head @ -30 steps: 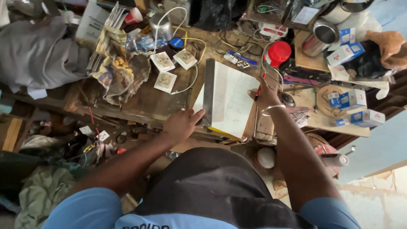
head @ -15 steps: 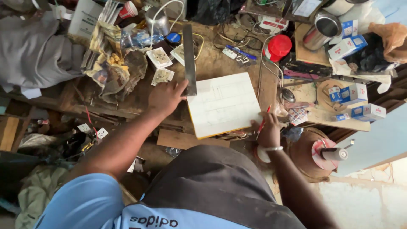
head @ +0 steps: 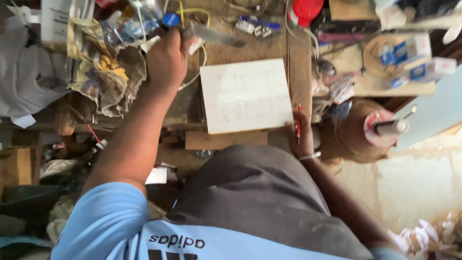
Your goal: The recorder uses a pencil and metal ruler/try-square to mark layout lines on a white board at a workbench, periodically checking the fit of electrical switches on the board.
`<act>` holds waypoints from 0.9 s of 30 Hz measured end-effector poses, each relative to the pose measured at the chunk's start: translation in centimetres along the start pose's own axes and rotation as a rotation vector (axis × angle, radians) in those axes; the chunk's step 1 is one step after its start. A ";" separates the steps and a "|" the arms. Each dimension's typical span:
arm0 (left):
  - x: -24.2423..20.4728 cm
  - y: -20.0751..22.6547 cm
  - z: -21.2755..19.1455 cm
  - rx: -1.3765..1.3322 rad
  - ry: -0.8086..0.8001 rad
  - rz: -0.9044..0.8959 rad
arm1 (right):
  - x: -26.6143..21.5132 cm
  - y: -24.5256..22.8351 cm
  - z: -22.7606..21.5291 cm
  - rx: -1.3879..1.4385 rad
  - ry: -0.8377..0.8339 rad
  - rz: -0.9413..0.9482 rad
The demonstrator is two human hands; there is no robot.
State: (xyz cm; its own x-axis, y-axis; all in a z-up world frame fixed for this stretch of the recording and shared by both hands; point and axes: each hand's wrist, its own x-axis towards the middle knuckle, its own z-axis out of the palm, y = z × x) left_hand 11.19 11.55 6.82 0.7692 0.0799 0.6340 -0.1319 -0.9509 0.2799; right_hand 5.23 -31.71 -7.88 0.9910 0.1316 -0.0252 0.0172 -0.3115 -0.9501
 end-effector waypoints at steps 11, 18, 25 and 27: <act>4.5 1.4 3.8 -0.073 -0.626 -0.183 | 0.7 -0.6 0.0 0.222 -0.094 -0.065; 2.2 1.2 13.4 -0.047 -0.747 -0.082 | 0.7 -1.1 -0.3 0.198 -0.091 -0.050; 0.0 3.8 15.4 -0.023 -0.528 -0.032 | 0.8 -1.4 -0.8 0.120 -0.127 -0.087; -0.1 4.2 15.2 -0.005 -0.457 0.008 | 0.8 -1.4 -0.9 0.109 -0.135 -0.088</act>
State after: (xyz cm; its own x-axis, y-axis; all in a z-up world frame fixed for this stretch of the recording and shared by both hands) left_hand 20.10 3.01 -3.03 0.9648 -0.0687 0.2537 -0.1414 -0.9494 0.2805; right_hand 6.16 -32.07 -6.31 0.9594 0.2810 0.0253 0.0815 -0.1901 -0.9784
